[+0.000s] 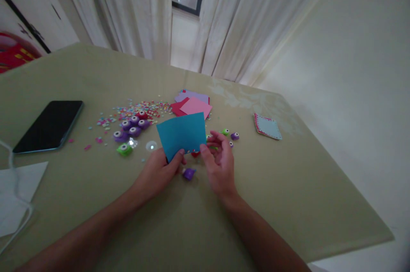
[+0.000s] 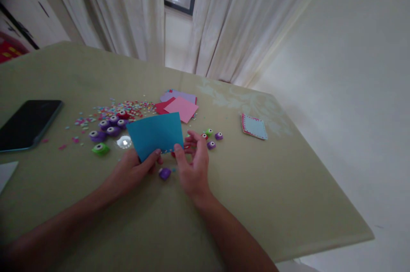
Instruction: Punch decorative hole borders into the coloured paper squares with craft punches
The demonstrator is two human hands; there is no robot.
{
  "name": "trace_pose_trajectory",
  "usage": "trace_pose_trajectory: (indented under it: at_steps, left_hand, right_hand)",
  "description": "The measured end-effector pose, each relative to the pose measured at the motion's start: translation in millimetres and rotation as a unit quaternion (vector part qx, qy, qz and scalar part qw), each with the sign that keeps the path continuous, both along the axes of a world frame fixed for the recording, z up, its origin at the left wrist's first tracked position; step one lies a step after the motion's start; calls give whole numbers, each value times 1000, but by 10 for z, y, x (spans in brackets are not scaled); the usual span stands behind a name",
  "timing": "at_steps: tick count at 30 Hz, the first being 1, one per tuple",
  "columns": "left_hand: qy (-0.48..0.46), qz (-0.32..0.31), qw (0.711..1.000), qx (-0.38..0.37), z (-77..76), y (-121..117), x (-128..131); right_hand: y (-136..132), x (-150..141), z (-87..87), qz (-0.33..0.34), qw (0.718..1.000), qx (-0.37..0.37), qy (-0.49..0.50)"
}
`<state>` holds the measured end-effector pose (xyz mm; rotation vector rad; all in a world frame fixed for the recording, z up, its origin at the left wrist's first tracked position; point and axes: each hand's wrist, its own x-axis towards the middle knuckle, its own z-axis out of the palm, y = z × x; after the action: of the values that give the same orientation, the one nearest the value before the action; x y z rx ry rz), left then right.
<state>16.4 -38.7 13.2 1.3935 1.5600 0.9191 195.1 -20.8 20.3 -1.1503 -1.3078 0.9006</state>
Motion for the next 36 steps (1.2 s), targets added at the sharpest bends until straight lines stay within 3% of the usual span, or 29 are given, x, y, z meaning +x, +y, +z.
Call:
trace_pose_trajectory:
  at_steps: [2, 4, 7, 10, 12, 14, 16, 18, 20, 22, 24, 29, 36]
  left_hand:
    - [-17, 22, 1000, -3, -5, 7, -10]
    - [-43, 51, 998, 5, -9, 20, -31]
    - [-96, 99, 990, 24, -16, 47, -69]
    - [-129, 126, 983, 44, -8, 66, -85]
    - [-134, 127, 982, 51, 8, 70, -79]
    - [-132, 117, 983, 51, 27, 69, -68]
    - [-128, 106, 985, 49, 42, 65, -62]
    - [-123, 98, 986, 50, 54, 60, -66]
    - [-117, 99, 987, 50, 64, 53, -74]
    - [-112, 100, 987, 47, 76, 45, -81]
    - [-110, 99, 988, 43, 89, 36, -83]
    - [-109, 85, 989, 48, 117, 9, -61]
    - [-98, 86, 991, 37, 134, -29, -34]
  right_hand:
    - [-37, 56, 92, -16, 992, 90, -93]
    - [-51, 116, 158, 74, 971, 130, -189]
    - [-29, 172, 167, 247, 898, 120, -344]
    - [3, 179, 107, 314, 830, 91, -451]
    - [10, 168, 73, 337, 819, 66, -459]
    - [8, 153, 57, 333, 838, 54, -429]
    - [11, 136, 51, 296, 886, 43, -353]
    - [30, 120, 47, 250, 945, -9, -210]
    - [68, 109, 42, 219, 971, -85, -43]
    - [111, 106, 40, 199, 967, -135, 81]
    - [146, 106, 44, 176, 961, -154, 146]
    - [165, 91, 65, 141, 950, -175, 217]
    - [145, 61, 38, 143, 923, -207, 293]
